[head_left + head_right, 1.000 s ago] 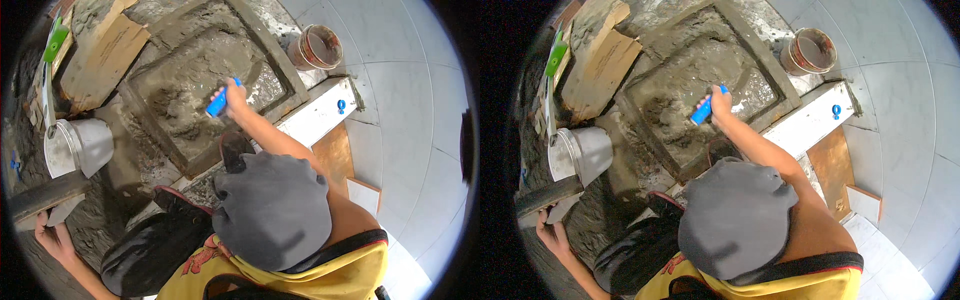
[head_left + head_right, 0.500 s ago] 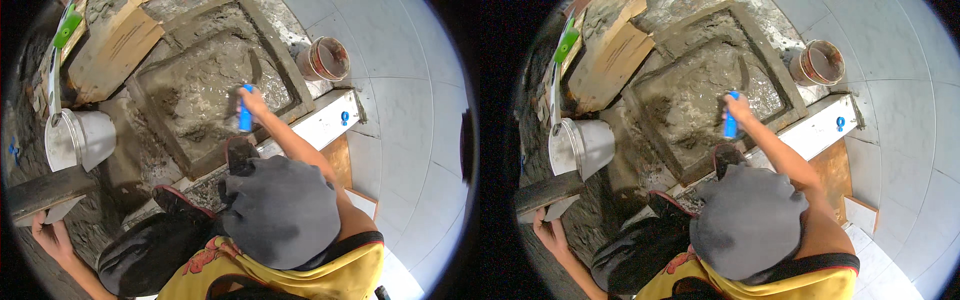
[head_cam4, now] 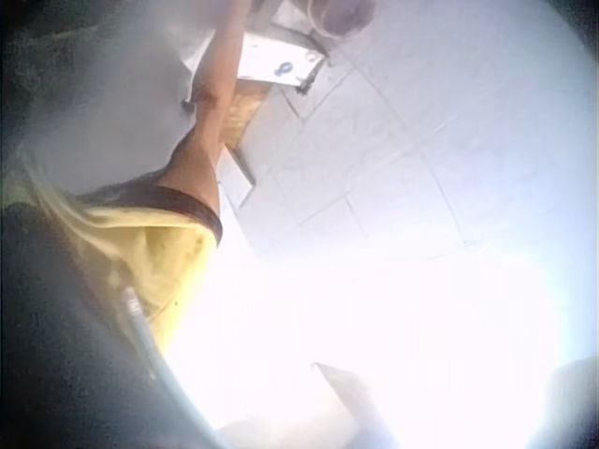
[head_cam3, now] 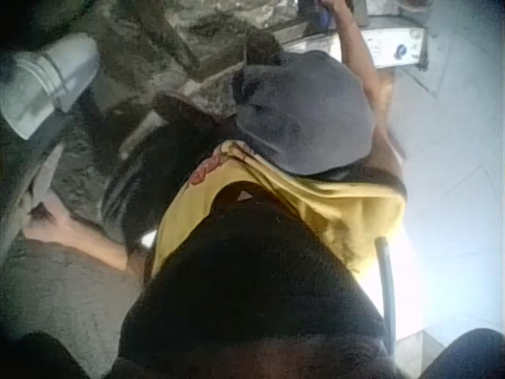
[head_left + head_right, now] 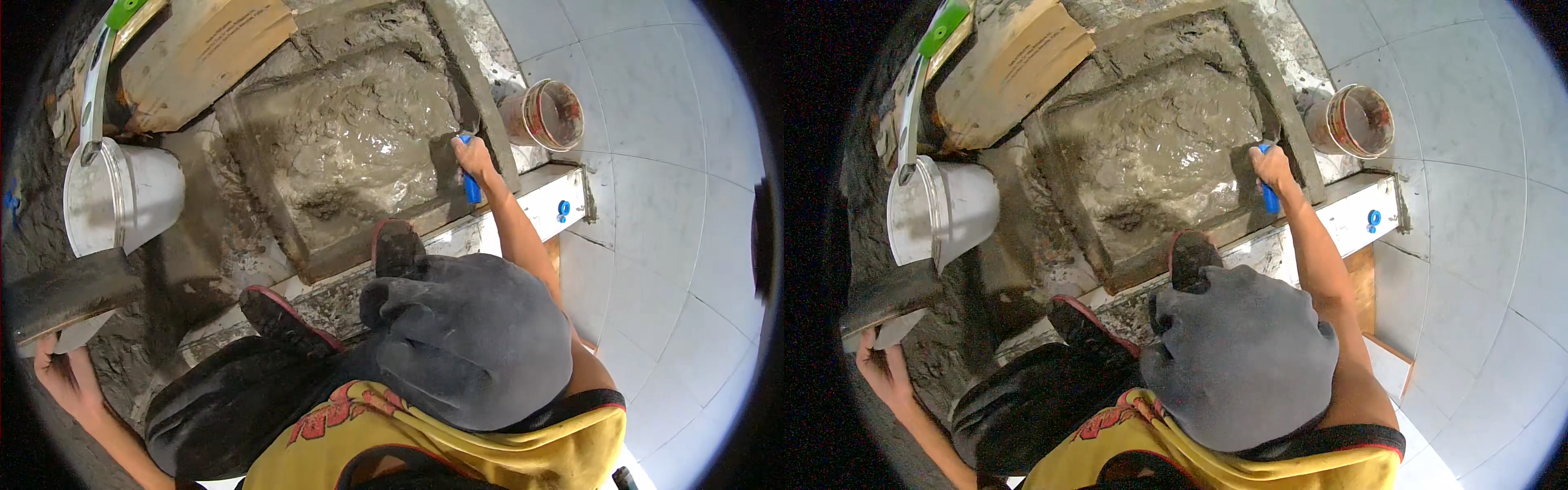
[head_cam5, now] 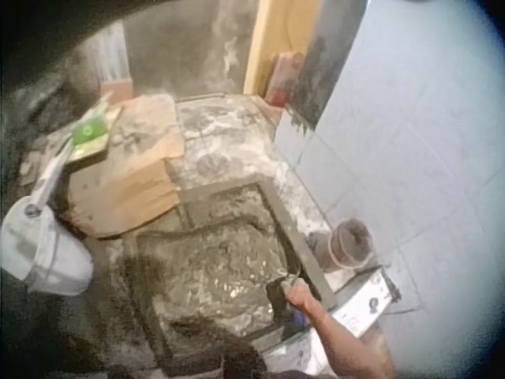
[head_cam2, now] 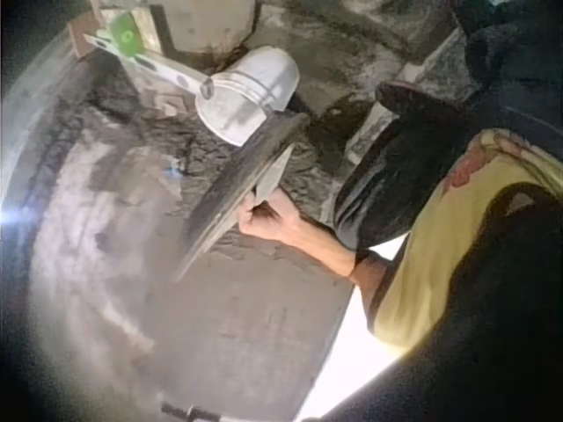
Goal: The person uses a spirit level to check the verticality of a wall section before applying mortar. Then, they use a trowel and a float to apply and smooth mortar into a recessed floor area around a drain.
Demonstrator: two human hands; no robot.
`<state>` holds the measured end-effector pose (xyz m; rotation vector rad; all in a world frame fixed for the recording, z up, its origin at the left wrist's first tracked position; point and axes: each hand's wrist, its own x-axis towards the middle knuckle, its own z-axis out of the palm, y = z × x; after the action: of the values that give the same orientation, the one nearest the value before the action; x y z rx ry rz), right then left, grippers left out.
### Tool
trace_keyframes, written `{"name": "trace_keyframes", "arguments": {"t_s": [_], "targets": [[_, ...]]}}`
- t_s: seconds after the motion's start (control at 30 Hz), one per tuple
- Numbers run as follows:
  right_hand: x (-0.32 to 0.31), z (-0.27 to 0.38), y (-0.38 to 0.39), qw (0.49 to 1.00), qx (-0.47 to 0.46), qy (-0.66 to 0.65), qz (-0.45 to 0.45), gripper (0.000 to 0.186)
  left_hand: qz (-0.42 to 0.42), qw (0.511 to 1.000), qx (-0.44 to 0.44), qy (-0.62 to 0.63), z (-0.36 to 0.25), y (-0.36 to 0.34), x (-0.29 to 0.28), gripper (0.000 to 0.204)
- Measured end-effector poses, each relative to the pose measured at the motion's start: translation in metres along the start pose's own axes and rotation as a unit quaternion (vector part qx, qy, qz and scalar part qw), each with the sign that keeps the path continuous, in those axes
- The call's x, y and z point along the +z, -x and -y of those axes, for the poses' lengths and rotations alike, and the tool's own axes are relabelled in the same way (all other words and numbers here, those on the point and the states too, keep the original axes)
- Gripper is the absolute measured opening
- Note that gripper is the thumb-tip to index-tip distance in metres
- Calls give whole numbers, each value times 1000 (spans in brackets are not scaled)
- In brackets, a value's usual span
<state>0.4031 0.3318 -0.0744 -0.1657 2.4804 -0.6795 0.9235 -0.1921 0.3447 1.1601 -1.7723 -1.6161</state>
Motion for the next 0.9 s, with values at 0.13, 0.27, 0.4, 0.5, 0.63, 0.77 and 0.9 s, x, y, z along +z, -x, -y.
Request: {"name": "trace_keyframes", "arguments": {"t_s": [0.13, 0.27, 0.4, 0.5, 0.63, 0.77, 0.9], "targets": [[-6, 49, 30, 979, 84, -151, 109, 37, 42, 997, 55, -26, 8, 7, -21, 15], [5, 81, 56, 950, 154, -210, 173, 32, -4, 883, 158, -441, 13, 13, -23, 18], [25, 119, 67, 970, 73, -89, 216, 32, -27, 977, 81, -197, 18, 9, -29, 35], [25, 134, 74, 970, -43, 84, 224, 40, -65, 903, 54, -420, 27, 5, -32, 40], [15, 100, 81, 939, -289, 178, 60, 45, -84, 910, 52, -402, 30, 2, -24, 42], [0, 103, 67, 952, -221, 199, 70, 48, -76, 941, 68, -323, 26, 10, -17, 42], [-71, 121, 21, 882, -327, 338, -19, 43, -60, 956, 68, -278, 30, 0, -10, 42]]}}
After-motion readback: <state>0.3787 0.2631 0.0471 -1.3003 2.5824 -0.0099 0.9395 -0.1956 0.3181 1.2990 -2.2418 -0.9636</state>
